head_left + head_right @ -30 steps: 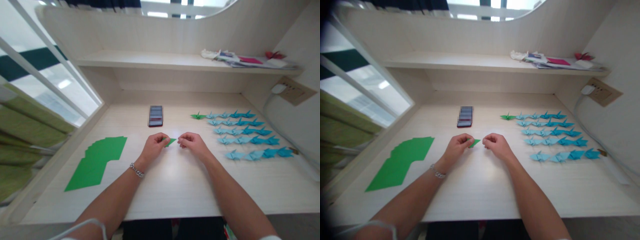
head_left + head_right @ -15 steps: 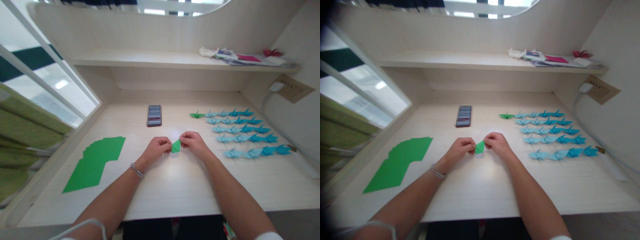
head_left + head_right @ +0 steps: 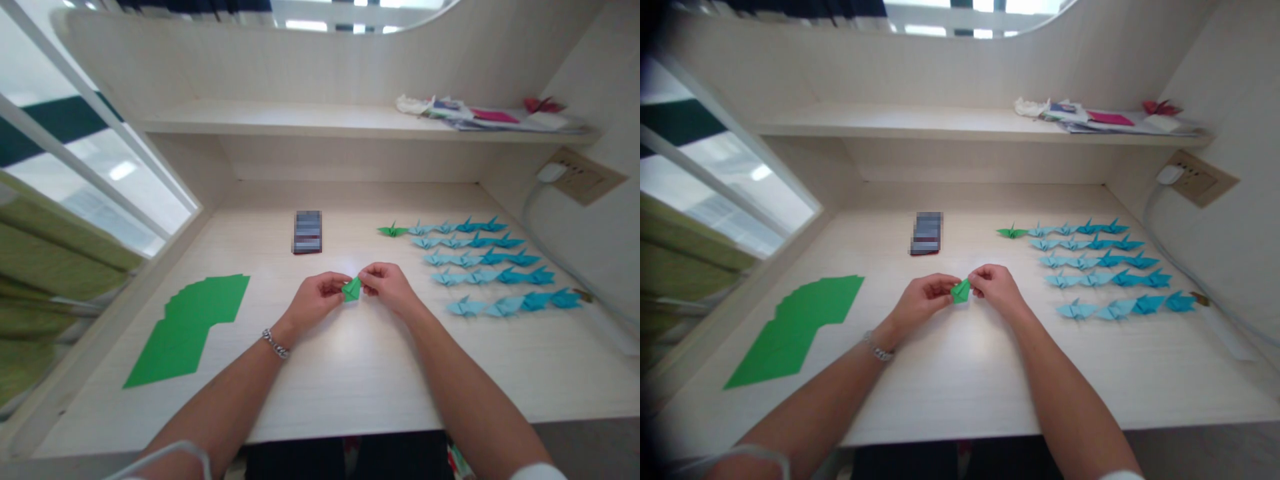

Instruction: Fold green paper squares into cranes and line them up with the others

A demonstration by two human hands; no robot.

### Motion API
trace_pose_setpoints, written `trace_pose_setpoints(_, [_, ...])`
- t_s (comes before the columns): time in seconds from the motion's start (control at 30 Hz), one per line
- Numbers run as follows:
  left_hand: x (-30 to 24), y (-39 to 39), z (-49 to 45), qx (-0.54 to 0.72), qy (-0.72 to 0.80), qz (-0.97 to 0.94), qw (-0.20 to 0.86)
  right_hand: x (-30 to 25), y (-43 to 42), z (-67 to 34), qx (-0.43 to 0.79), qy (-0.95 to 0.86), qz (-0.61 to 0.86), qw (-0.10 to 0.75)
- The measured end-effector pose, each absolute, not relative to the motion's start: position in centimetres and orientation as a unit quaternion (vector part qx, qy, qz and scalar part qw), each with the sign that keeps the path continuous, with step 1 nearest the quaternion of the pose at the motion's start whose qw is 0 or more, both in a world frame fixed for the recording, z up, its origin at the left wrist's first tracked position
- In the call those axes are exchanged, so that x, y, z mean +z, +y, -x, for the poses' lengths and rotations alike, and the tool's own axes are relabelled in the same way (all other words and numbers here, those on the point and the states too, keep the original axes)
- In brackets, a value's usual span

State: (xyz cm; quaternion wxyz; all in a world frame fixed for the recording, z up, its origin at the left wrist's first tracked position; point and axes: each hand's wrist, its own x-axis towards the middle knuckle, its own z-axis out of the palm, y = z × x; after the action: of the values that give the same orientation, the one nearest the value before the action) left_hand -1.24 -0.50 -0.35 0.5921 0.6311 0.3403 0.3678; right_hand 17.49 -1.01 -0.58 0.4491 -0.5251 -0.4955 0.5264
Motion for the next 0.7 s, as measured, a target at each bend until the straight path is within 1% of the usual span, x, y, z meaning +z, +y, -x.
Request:
trace_pose_setpoints(0.17, [-0.9, -0.3, 1.3, 0.369, 0.362, -0.651, 0.556, -1.2, -0.9, -16.7, 0.516, -0.478, 0.512, 0.493])
trace_pose_setpoints(0.27, [-0.9, -0.3, 1.3, 0.373, 0.384, -0.66, 0.527, -1.3, -0.9, -16.4, 0.507, -0.467, 0.521, 0.503])
trace_pose_setpoints(0.43, [-0.9, -0.2, 1.4, 0.386, 0.434, -0.663, 0.472, -1.1, -1.3, -15.6, 0.496, -0.472, 0.537, 0.493])
trace_pose_setpoints(0.53, [-1.2, 0.0, 1.5, 0.402, 0.465, -0.649, 0.449, -1.4, -1.5, -15.0, 0.465, -0.497, 0.552, 0.481])
trace_pose_setpoints(0.7, [-1.4, 0.0, 1.5, 0.408, 0.476, -0.642, 0.442, -2.4, -1.5, -14.7, 0.427, -0.538, 0.572, 0.448])
